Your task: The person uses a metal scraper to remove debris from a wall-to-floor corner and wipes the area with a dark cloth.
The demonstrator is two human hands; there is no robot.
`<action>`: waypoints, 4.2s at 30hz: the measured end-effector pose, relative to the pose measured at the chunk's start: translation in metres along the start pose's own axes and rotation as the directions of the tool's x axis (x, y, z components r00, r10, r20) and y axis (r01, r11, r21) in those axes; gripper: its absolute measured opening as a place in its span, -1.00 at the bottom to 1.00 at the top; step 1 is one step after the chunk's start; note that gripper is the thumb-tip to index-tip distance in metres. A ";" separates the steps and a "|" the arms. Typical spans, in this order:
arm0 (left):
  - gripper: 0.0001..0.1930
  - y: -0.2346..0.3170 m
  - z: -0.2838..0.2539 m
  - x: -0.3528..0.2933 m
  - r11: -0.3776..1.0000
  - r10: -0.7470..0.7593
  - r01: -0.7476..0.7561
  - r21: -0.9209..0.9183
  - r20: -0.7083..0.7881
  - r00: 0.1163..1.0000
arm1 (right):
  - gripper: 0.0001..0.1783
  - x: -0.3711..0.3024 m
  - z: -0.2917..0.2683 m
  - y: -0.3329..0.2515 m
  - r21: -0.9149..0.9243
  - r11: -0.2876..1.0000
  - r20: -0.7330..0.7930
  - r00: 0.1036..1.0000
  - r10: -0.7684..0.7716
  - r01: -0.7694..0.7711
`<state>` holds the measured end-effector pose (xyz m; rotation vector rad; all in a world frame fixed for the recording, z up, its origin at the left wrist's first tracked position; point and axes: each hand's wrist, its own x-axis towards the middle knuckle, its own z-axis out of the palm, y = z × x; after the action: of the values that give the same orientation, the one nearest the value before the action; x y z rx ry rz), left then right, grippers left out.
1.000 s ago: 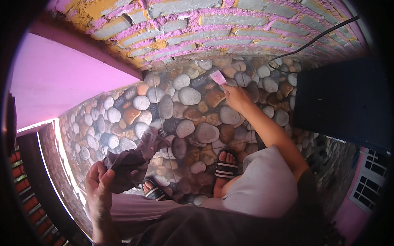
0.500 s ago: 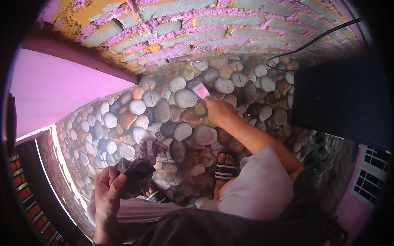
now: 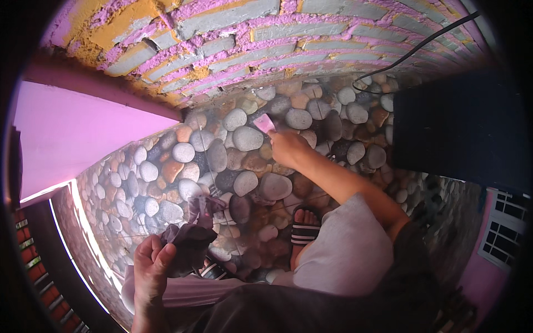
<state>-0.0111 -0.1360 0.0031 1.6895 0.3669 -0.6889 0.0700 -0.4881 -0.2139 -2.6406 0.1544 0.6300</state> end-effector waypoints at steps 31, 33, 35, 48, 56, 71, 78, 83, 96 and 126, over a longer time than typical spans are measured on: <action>-0.53 -0.007 0.008 -0.005 0.998 0.042 -0.043 -0.036 -0.023 0.999 | -0.54 0.029 -0.048 0.125 0.003 0.962 -0.253 0.930 0.266 -0.274; -0.54 -0.006 0.008 -0.006 0.998 0.051 -0.051 -0.021 -0.020 0.999 | -0.54 0.027 -0.024 0.102 -0.037 0.982 -0.138 0.974 0.177 -0.184; -0.55 -0.005 0.010 -0.003 0.996 0.085 -0.085 0.026 -0.010 0.996 | -0.52 0.014 -0.008 0.068 0.020 0.993 -0.079 0.990 0.114 -0.112; -0.53 -0.003 0.010 0.000 0.999 0.020 -0.021 -0.040 -0.024 1.000 | -0.46 -0.067 0.044 -0.002 0.006 0.994 0.149 0.983 -0.110 0.110; -0.53 -0.006 0.006 0.003 0.998 0.052 -0.054 -0.038 -0.049 0.997 | -0.44 -0.032 0.012 0.142 -0.066 0.978 -0.299 0.939 0.170 -0.198; -0.59 0.016 0.025 0.005 0.982 0.132 -0.123 0.140 -0.059 0.989 | -0.47 -0.024 -0.017 0.144 -0.055 0.957 -0.242 0.934 0.263 -0.284; -0.61 0.039 0.046 -0.011 0.981 0.144 -0.133 0.142 -0.071 0.987 | -0.46 -0.040 0.002 0.026 0.007 0.997 0.164 0.983 -0.079 0.079; -0.63 0.016 0.019 -0.060 0.973 0.134 -0.100 0.206 -0.162 0.978 | -0.53 -0.031 0.008 0.003 0.230 0.897 -0.047 0.925 -0.377 0.378; -0.58 -0.025 -0.091 -0.103 0.924 0.378 -0.328 0.196 -0.341 0.861 | -0.39 -0.053 -0.075 -0.100 -0.013 0.932 0.172 0.919 -0.355 0.363; -0.80 -0.121 -0.542 -0.188 0.280 0.242 -0.920 0.275 -0.947 -0.209 | -0.54 -0.111 -0.116 -0.587 -0.386 0.740 0.291 0.834 -0.468 0.550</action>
<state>-0.0961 0.4383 0.0854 1.1136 0.3197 1.4148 0.1363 -0.0043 0.1496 -2.8385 -0.8589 0.7636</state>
